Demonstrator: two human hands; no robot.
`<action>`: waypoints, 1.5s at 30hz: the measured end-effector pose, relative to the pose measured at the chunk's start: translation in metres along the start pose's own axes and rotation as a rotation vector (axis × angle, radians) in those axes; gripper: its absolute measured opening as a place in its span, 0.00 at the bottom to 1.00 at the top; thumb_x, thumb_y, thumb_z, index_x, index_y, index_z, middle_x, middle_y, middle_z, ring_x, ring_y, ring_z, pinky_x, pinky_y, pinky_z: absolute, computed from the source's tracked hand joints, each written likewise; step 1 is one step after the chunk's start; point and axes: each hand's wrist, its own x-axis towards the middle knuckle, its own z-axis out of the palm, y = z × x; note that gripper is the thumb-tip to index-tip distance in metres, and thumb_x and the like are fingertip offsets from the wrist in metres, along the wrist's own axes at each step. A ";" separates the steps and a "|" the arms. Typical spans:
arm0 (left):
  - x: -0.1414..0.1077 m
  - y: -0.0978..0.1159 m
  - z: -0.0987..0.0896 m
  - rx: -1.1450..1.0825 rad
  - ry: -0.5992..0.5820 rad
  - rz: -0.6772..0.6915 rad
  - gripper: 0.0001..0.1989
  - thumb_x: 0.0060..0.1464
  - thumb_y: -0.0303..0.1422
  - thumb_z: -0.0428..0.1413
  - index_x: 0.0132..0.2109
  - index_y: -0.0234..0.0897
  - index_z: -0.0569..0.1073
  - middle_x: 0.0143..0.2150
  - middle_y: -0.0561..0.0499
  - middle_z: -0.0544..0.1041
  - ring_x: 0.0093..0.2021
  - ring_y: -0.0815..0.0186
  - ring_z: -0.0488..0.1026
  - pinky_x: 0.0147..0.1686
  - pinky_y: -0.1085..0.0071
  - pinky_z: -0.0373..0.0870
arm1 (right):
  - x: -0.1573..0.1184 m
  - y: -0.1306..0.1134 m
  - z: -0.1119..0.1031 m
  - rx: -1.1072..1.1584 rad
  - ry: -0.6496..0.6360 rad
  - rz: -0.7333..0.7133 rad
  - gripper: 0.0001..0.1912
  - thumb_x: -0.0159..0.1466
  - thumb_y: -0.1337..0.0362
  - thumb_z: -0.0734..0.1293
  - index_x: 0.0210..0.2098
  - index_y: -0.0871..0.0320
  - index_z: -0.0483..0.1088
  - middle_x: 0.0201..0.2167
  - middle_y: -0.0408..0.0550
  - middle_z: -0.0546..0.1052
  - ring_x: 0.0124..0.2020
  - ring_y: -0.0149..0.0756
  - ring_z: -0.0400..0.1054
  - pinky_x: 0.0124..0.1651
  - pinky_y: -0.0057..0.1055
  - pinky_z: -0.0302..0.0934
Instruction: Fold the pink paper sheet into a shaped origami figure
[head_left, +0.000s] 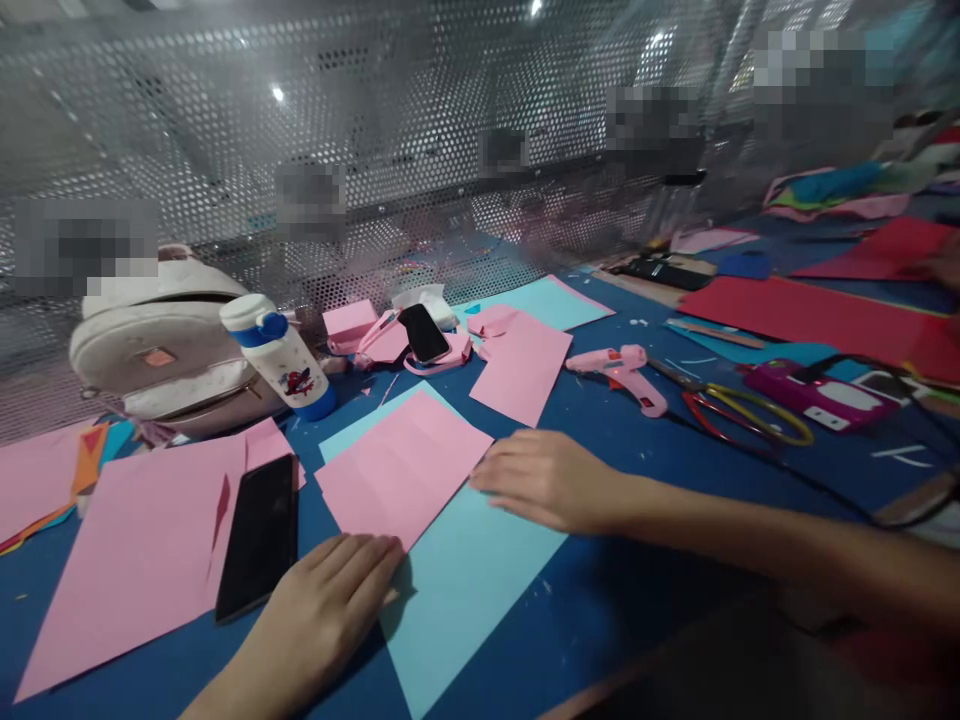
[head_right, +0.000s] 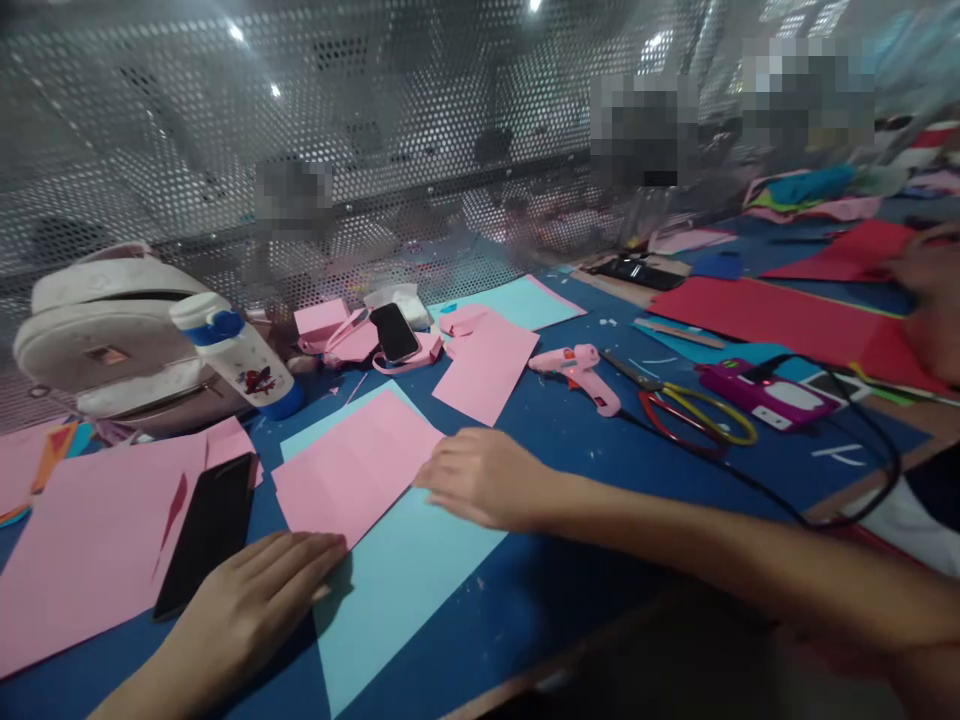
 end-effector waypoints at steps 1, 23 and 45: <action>0.003 0.000 0.001 -0.036 -0.058 -0.031 0.16 0.66 0.25 0.47 0.58 0.28 0.69 0.48 0.39 0.77 0.43 0.55 0.75 0.41 0.57 0.75 | 0.006 -0.007 0.004 0.031 -0.050 -0.034 0.17 0.72 0.59 0.59 0.54 0.59 0.70 0.47 0.51 0.78 0.47 0.40 0.68 0.46 0.35 0.59; -0.026 -0.012 -0.002 -0.106 -0.109 -0.092 0.21 0.69 0.34 0.41 0.64 0.43 0.67 0.43 0.42 0.74 0.41 0.60 0.71 0.38 0.67 0.73 | -0.013 0.021 -0.001 -0.101 -0.310 0.321 0.18 0.72 0.66 0.55 0.52 0.54 0.74 0.34 0.51 0.73 0.37 0.41 0.62 0.39 0.36 0.51; 0.022 0.010 0.019 0.083 -0.126 -0.283 0.30 0.59 0.26 0.47 0.68 0.28 0.55 0.68 0.34 0.60 0.65 0.49 0.63 0.55 0.54 0.71 | 0.037 0.023 -0.021 -0.064 -0.168 0.408 0.17 0.71 0.64 0.57 0.39 0.58 0.77 0.36 0.50 0.80 0.40 0.40 0.73 0.40 0.32 0.59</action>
